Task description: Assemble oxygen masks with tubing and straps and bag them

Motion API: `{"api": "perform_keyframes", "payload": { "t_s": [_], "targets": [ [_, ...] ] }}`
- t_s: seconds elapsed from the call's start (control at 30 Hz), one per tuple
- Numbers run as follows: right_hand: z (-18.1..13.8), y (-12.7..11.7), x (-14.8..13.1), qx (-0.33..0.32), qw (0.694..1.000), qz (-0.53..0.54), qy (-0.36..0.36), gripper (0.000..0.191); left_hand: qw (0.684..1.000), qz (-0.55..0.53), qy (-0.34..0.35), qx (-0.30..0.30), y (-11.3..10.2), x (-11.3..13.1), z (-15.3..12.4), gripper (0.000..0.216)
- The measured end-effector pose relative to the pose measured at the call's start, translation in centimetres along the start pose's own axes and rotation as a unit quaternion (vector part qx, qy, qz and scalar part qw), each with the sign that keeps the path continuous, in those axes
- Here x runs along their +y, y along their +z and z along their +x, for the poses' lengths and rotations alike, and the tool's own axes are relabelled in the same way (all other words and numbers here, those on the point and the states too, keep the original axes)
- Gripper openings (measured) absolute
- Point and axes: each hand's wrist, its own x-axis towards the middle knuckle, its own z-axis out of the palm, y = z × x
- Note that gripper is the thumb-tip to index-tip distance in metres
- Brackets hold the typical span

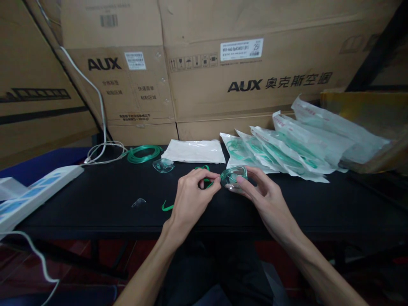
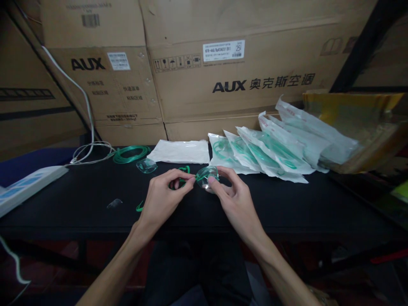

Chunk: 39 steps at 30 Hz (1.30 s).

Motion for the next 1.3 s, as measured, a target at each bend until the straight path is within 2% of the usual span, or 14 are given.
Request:
{"api": "perform_keyframes", "payload": {
  "t_s": [0.33,0.5,0.7,0.9,1.03,1.3],
  "targets": [
    [-0.2,0.2,-0.3,-0.004,1.0,-0.013,-0.001,0.035,1.0,0.012,-0.011,-0.015,0.1,0.0,0.1,0.009],
    [-0.2,0.0,0.3,-0.027,0.999,-0.004,-0.037,0.038,0.999,0.019,-0.022,-0.019,0.1,0.0,0.1,0.01],
    [-0.1,0.1,0.3,-0.039,0.998,0.03,-0.049,0.042,0.998,-0.024,-0.05,-0.02,-0.1,-0.5,0.1,0.02],
    [-0.6,-0.1,-0.7,-0.063,0.997,0.009,-0.05,0.024,0.989,-0.105,-0.097,-0.048,-0.3,-0.6,0.1,0.03],
    [-0.5,0.0,-0.8,-0.035,0.997,-0.04,-0.05,0.018,0.986,-0.133,-0.071,-0.069,-0.5,0.0,0.0,0.024],
    [-0.4,0.2,0.1,-0.023,0.997,-0.02,-0.072,0.014,0.987,-0.124,0.012,-0.106,-0.1,0.2,-0.3,0.022]
  ]
}}
